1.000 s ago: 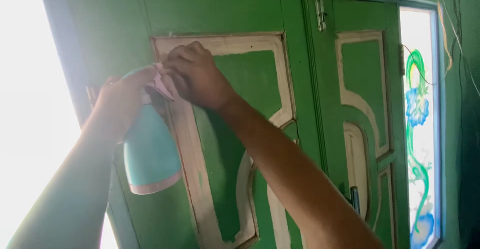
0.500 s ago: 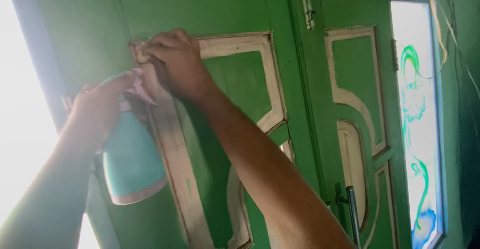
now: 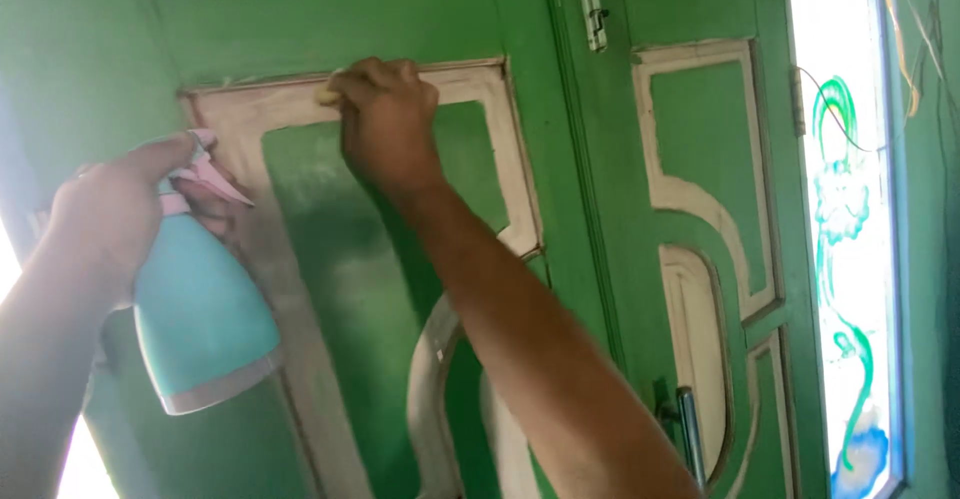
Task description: Cleaning a green wooden door using a cloth, spray bottle, and sponge.
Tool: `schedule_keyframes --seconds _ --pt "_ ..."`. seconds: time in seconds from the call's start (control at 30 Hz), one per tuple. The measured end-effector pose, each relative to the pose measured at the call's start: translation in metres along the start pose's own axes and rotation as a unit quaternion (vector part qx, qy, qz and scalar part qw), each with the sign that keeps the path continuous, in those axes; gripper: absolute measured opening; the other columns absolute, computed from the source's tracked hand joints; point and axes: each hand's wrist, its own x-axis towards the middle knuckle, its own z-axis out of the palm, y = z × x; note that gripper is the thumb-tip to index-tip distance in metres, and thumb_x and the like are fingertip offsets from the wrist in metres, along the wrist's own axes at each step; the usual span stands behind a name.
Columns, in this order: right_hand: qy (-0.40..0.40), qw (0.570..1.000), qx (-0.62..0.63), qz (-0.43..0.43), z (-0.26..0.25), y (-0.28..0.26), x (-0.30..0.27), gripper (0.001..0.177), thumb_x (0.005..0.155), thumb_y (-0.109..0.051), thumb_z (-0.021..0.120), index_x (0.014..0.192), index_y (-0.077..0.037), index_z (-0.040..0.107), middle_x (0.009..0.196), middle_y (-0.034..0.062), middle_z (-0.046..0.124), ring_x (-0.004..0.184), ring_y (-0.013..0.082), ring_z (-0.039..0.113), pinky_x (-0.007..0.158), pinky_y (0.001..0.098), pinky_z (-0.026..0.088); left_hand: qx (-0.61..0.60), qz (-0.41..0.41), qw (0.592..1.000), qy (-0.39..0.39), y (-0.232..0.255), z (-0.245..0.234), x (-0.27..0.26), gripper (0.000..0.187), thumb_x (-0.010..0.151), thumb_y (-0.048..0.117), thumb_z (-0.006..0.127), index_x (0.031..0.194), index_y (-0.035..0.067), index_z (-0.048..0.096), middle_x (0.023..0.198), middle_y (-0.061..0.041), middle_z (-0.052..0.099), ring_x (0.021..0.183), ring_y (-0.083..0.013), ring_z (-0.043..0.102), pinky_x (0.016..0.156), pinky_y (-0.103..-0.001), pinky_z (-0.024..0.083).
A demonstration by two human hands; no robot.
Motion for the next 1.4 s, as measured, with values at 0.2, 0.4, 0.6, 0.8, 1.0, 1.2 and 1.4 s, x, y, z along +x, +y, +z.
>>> schedule_keyframes --seconds 0.2,0.4,0.6,0.8,1.0,1.2,1.4 --pt "-0.035 0.999 -0.011 0.001 -0.040 0.043 0.006 0.013 0.087 -0.015 0.073 0.096 -0.020 0.080 0.102 -0.0019 0.072 0.104 0.0261 0.060 0.092 0.0462 0.036 -0.089 -0.050 0.995 -0.004 0.023 0.074 0.008 0.038 0.105 0.035 0.057 0.128 0.008 0.071 0.097 -0.013 0.072 0.074 -0.0217 0.067 0.064 -0.038 0.058" --pt "-0.055 0.998 -0.031 -0.027 -0.049 0.070 0.013 0.004 0.088 -0.019 0.074 0.089 -0.019 0.078 0.096 -0.0016 0.069 0.099 0.0248 0.059 0.090 0.0469 0.039 -0.041 -0.006 0.999 -0.005 0.040 0.144 0.011 0.040 0.102 0.036 0.057 0.123 0.005 0.071 0.094 -0.011 0.075 0.074 -0.0240 0.071 0.063 -0.039 0.060" --pt "-0.067 0.996 0.026 -0.053 -0.070 0.107 0.018 0.004 0.083 -0.017 0.076 0.085 -0.014 0.078 0.095 0.0042 0.068 0.099 0.0302 0.060 0.082 0.0476 0.042 -0.086 -0.021 0.996 0.008 0.046 0.186 0.019 0.037 0.096 0.036 0.061 0.118 0.009 0.074 0.089 -0.013 0.075 0.067 -0.0268 0.067 0.058 -0.041 0.056" --pt "-0.102 0.990 -0.068 -0.070 -0.074 0.119 0.029 0.009 0.080 -0.018 0.077 0.082 -0.010 0.076 0.093 0.0113 0.066 0.096 0.0323 0.061 0.082 0.0484 0.047 -0.089 0.015 0.996 -0.001 0.047 0.199 0.012 0.040 0.093 0.038 0.059 0.112 0.007 0.075 0.087 -0.013 0.075 0.066 -0.0238 0.070 0.055 -0.041 0.060" --pt "-0.119 0.992 -0.007 -0.029 -0.089 0.145 0.020 0.010 0.086 -0.016 0.075 0.086 -0.006 0.076 0.093 0.0160 0.066 0.092 0.0351 0.063 0.081 0.0481 0.052 -0.063 -0.021 0.998 -0.005 0.058 0.215 0.005 0.044 0.095 0.038 0.060 0.103 -0.003 0.074 0.084 -0.019 0.072 0.061 -0.0284 0.066 0.053 -0.043 0.054" --pt "-0.087 0.995 -0.043 -0.008 -0.073 0.147 0.018 0.016 0.083 -0.017 0.075 0.082 -0.001 0.074 0.097 0.0224 0.067 0.092 0.0394 0.064 0.080 0.0493 0.054 -0.017 -0.017 1.000 -0.005 0.054 0.222 0.009 0.040 0.095 0.041 0.058 0.105 0.006 0.072 0.088 -0.015 0.070 0.064 -0.0255 0.069 0.056 -0.042 0.058" --pt "-0.189 0.981 0.020 -0.031 -0.093 0.162 -0.014 0.009 0.084 -0.011 0.068 0.085 -0.005 0.075 0.096 0.0209 0.070 0.094 0.0382 0.067 0.086 0.0474 0.056 -0.038 -0.032 0.999 -0.006 0.047 0.227 0.006 0.044 0.092 0.042 0.063 0.107 0.001 0.074 0.098 -0.017 0.068 0.065 -0.0276 0.068 0.056 -0.044 0.056"
